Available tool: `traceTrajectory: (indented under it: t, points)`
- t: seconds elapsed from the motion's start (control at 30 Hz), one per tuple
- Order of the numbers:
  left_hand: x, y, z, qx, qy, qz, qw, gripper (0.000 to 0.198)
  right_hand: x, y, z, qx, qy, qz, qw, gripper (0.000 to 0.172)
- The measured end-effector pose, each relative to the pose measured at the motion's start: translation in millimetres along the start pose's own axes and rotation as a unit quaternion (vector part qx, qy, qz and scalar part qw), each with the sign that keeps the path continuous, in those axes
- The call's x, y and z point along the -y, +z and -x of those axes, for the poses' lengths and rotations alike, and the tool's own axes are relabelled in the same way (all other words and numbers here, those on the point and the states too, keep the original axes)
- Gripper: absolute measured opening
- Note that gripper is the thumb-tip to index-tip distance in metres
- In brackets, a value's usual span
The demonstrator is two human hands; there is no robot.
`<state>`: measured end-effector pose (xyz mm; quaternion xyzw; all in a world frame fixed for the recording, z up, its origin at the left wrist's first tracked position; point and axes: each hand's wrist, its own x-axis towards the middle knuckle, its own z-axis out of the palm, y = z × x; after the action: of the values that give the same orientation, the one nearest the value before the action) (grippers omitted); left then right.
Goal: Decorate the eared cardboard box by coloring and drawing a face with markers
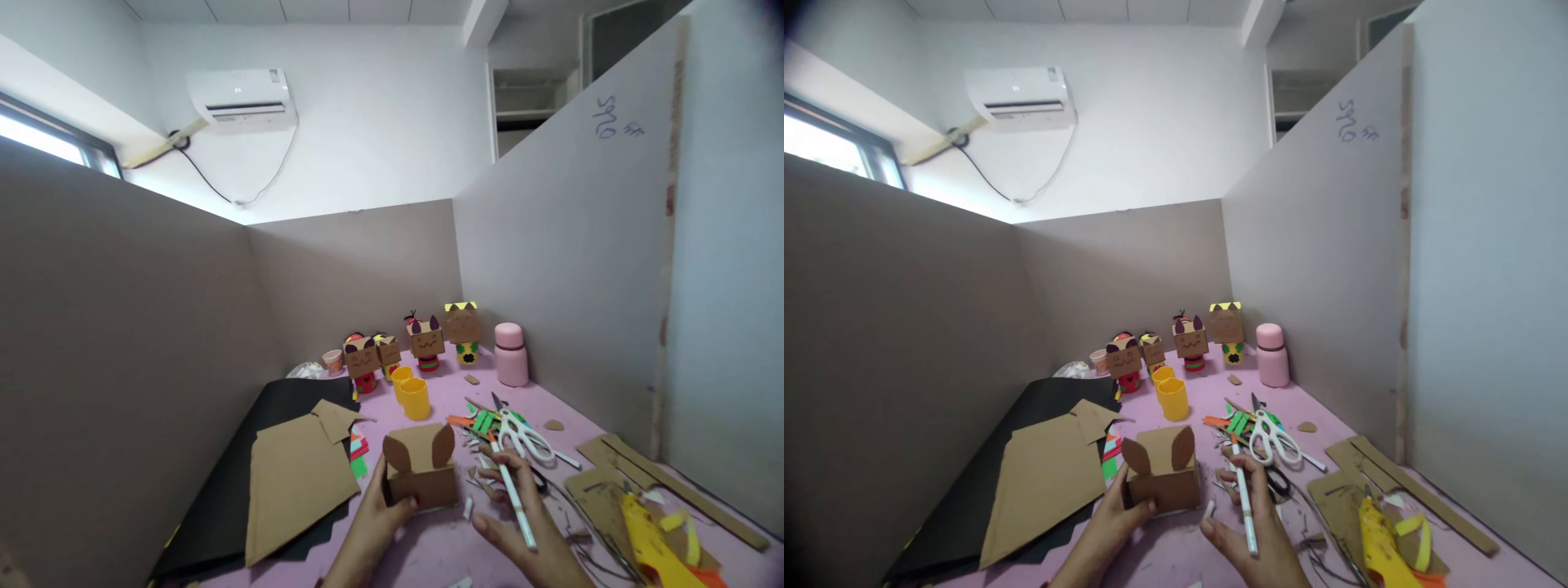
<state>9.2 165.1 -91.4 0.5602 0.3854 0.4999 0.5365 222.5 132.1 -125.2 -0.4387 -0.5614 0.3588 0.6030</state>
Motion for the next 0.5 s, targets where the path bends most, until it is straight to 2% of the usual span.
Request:
traceTrajectory:
  t: [0.2,0.33,0.5]
  points:
    - [5.2,-1.5,-1.8,-0.013,-0.002,0.011,1.000,0.108,-4.6,1.0,1.3,0.039,-0.016,0.027,0.999,0.062]
    - [8.8,-0.5,-0.9,-0.029,-0.002,0.020,0.999,0.118,-2.6,2.2,1.9,0.043,-0.030,0.039,0.998,0.055]
    - [6.2,2.7,-0.2,-0.075,-0.011,0.051,0.996,0.116,7.0,-2.1,1.2,0.023,-0.008,0.050,0.998,0.036]
